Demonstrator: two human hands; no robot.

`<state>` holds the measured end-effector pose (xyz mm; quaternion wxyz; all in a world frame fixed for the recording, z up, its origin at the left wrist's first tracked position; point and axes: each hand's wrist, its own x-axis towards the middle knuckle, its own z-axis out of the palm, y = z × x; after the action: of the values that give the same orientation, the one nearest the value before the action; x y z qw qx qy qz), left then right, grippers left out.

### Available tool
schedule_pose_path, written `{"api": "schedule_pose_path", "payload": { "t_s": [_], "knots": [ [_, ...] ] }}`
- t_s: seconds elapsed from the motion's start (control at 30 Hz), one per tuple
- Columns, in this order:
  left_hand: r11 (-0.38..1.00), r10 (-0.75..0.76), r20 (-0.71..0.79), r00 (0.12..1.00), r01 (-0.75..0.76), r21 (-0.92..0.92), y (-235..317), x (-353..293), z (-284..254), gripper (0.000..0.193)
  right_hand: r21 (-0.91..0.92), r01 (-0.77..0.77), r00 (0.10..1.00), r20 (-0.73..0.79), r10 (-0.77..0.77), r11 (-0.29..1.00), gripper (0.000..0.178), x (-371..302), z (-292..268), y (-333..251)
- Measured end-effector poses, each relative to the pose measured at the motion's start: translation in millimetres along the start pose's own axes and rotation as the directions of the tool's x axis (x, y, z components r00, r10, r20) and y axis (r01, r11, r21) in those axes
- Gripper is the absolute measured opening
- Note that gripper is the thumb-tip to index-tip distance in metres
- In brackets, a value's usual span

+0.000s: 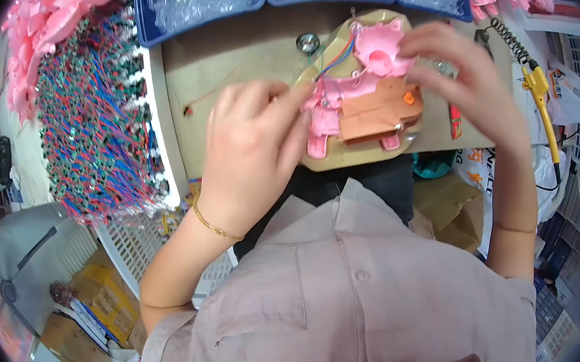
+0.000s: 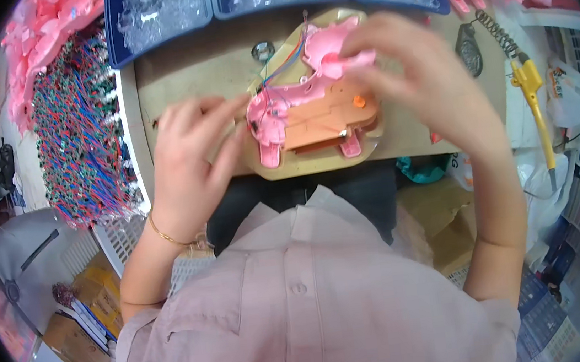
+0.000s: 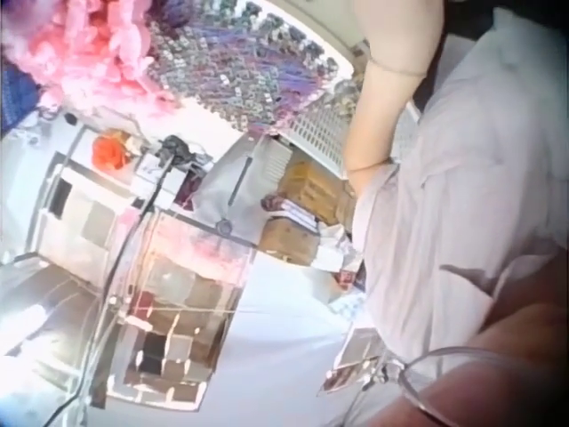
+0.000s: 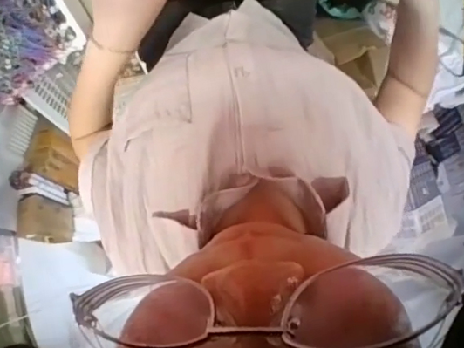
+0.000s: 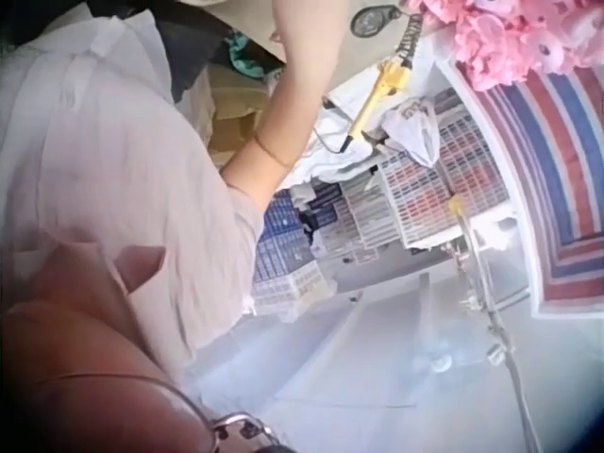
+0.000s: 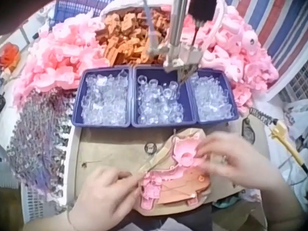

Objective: Assembling a mechanical pink unicorn toy by installing internal electronics and joining the plastic housing parts.

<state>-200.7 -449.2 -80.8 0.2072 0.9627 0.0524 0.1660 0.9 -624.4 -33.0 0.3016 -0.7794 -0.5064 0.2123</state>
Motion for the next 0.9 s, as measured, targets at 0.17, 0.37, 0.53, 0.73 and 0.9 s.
{"api": "schedule_pose_path", "payload": {
  "t_s": [0.17, 0.37, 0.53, 0.73, 0.9],
  "knots": [
    [0.995, -0.093, -0.066, 0.994, 0.091, -0.031, 11, 56, 22, 0.014, 0.21, -0.287, 0.923, 0.321, 0.211, 0.935, 0.011, 5, 3, 8],
    [0.131, -0.346, 0.339, 0.875, 0.403, -0.906, -1, 48, 34, 0.016, 0.191, -0.112, 0.992, 0.085, 0.097, 0.975, 0.015, -24, 19, 6],
    [0.071, -0.374, 0.381, 0.846, 0.436, -0.897, 1, 52, 36, 0.014, 0.059, 0.015, 0.998, 0.06, -0.018, 0.998, 0.012, -50, 29, -33],
    [0.247, -0.415, 0.344, 0.842, 0.469, -0.848, 5, 47, 36, 0.016, 0.19, -0.127, 0.992, 0.048, 0.12, 0.974, 0.007, -31, 22, -23],
    [0.51, -0.433, 0.224, 0.873, 0.442, -0.738, 12, 50, 34, 0.021, 0.576, -0.041, 0.959, -0.207, 0.194, 0.817, 0.01, 40, 30, -12]
  ]
}}
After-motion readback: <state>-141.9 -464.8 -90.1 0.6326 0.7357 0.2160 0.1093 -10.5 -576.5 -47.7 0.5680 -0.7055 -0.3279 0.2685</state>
